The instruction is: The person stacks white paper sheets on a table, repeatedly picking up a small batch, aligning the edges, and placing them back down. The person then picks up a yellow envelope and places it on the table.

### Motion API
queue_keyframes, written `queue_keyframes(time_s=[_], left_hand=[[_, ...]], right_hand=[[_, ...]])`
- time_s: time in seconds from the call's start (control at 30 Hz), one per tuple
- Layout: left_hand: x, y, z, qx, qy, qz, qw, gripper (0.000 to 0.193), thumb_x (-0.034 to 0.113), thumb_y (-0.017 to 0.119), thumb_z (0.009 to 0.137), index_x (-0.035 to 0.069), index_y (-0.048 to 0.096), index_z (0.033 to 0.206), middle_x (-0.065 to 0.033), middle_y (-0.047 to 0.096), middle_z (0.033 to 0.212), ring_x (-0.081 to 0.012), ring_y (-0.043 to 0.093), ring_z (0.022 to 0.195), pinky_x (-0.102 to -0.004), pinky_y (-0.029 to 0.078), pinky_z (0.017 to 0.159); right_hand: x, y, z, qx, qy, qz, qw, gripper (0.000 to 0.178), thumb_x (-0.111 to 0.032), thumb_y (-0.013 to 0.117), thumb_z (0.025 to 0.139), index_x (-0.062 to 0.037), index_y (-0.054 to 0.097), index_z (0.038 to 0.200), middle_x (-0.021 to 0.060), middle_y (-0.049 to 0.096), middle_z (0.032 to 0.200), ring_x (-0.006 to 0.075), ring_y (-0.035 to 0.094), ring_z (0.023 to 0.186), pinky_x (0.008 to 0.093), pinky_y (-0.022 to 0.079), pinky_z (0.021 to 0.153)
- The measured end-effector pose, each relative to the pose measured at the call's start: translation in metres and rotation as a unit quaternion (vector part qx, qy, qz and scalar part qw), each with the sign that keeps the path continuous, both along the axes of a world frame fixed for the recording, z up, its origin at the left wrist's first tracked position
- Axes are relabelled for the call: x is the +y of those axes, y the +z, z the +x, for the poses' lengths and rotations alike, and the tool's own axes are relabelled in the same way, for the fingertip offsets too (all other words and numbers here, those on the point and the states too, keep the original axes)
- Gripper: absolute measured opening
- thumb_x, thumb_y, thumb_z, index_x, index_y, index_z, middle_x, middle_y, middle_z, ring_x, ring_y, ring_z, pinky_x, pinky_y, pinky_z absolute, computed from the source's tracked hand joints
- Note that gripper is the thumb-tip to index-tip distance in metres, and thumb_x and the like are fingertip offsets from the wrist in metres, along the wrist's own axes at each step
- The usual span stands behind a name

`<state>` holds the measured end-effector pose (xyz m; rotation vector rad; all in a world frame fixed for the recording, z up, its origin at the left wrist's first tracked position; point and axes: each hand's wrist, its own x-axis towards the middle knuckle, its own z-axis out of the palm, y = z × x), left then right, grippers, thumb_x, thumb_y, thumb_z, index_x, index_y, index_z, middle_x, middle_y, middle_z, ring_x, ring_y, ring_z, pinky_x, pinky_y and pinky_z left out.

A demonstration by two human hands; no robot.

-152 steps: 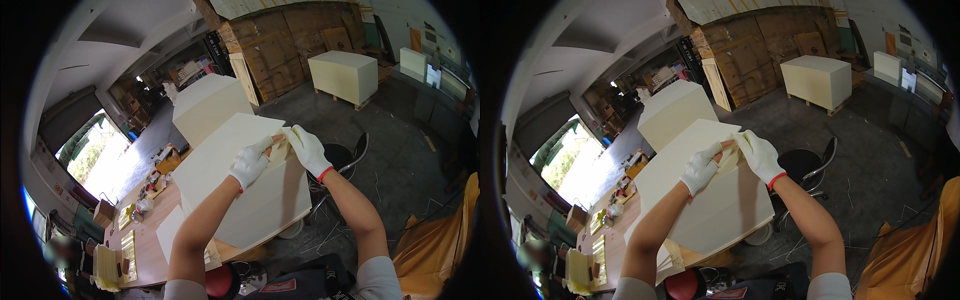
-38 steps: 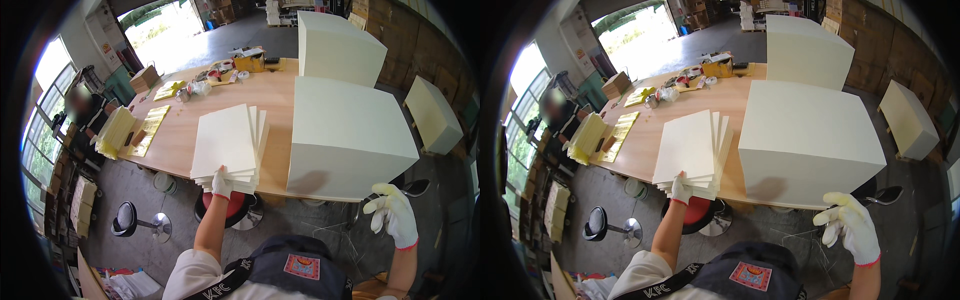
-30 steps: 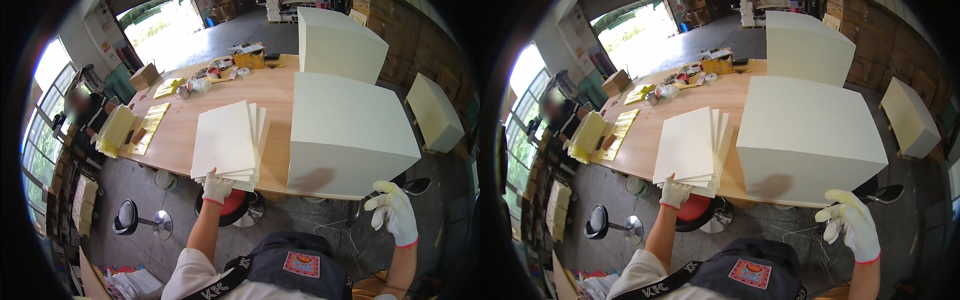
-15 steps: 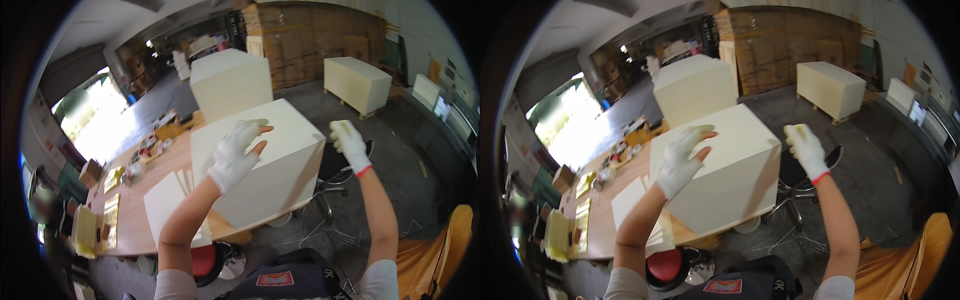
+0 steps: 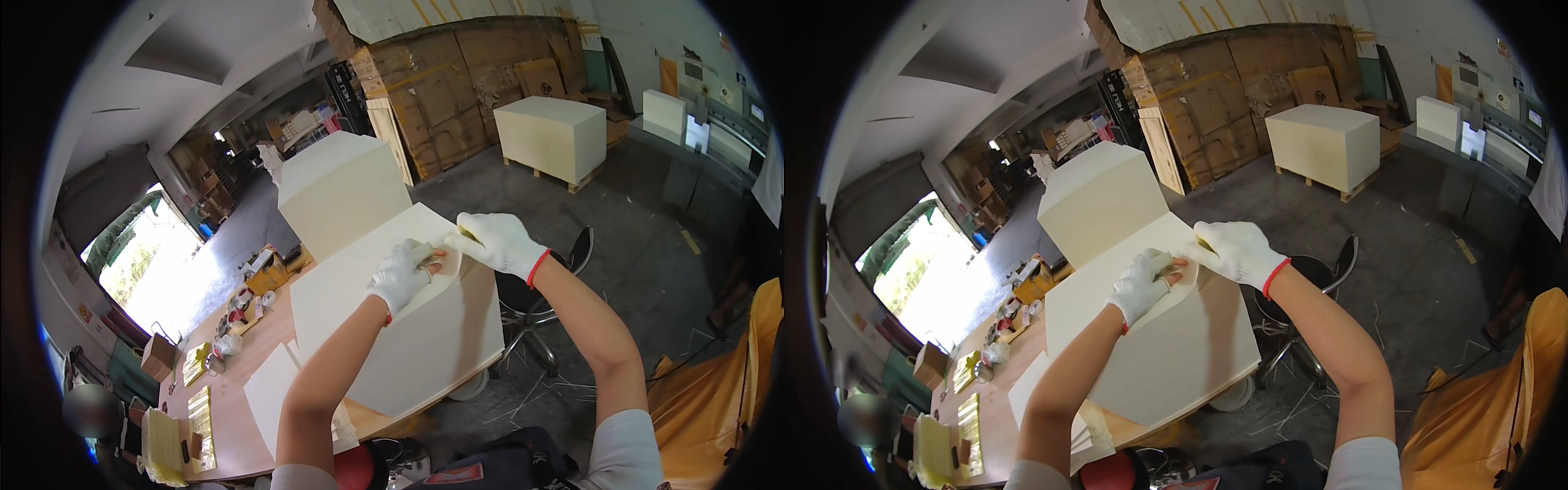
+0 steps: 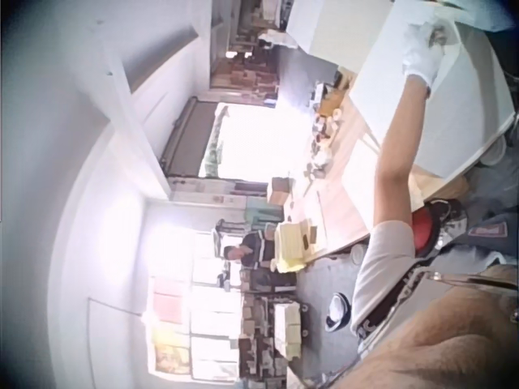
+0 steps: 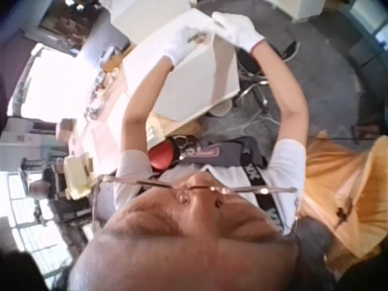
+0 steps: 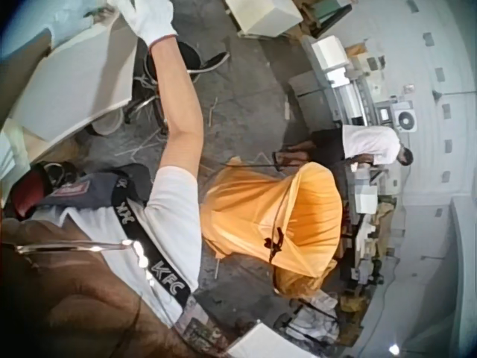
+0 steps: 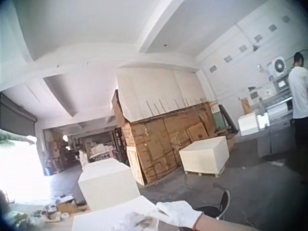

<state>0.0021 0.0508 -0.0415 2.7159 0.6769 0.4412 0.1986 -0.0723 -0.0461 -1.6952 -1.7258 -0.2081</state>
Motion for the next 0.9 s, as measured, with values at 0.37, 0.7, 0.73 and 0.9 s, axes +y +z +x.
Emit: queue_keyframes(time_s=[0.37,0.7,0.73,0.9], left_hand=[[-0.004,0.005,0.006,-0.107,-0.095,-0.165,0.976,0.044,0.010,0.061,0.095,0.000,0.056,0.137,-0.0147,0.065,0.130,-0.0215,0.063,0.116,-0.0330,0.050,0.098],[0.002,-0.004,0.006,-0.102,-0.095,-0.173,0.975,0.050,0.018,0.072,0.091,0.002,0.057,0.136,-0.0140,0.067,0.126,-0.0184,0.065,0.106,-0.0356,0.054,0.088],[0.002,-0.006,0.005,-0.135,-0.098,-0.171,0.971,0.048,0.017,0.071,0.092,0.003,0.057,0.136,-0.0140,0.068,0.123,-0.0181,0.065,0.102,-0.0362,0.054,0.086],[-0.013,0.000,0.004,-0.111,-0.042,-0.069,0.990,0.045,0.012,0.066,0.094,0.010,0.058,0.138,-0.0121,0.071,0.100,-0.0173,0.066,0.084,-0.0363,0.054,0.081]], right_hand=[[0.011,-0.030,-0.017,0.338,-0.034,0.076,0.937,0.052,-0.051,0.044,0.104,-0.0023,0.054,0.090,0.0202,0.055,0.072,0.0392,0.057,0.072,0.0436,0.043,0.067],[0.012,-0.037,-0.022,0.305,-0.064,0.106,0.944,0.047,-0.050,0.043,0.105,-0.0057,0.057,0.093,0.0212,0.062,0.077,0.0430,0.062,0.078,0.0483,0.044,0.068],[0.012,-0.037,-0.023,0.306,-0.064,0.107,0.944,0.047,-0.050,0.043,0.105,-0.0059,0.057,0.093,0.0213,0.062,0.077,0.0429,0.062,0.078,0.0483,0.044,0.068],[0.011,-0.036,-0.024,0.298,-0.064,0.098,0.948,0.047,-0.050,0.042,0.105,-0.0066,0.057,0.094,0.0216,0.063,0.077,0.0432,0.063,0.077,0.0490,0.045,0.067]])
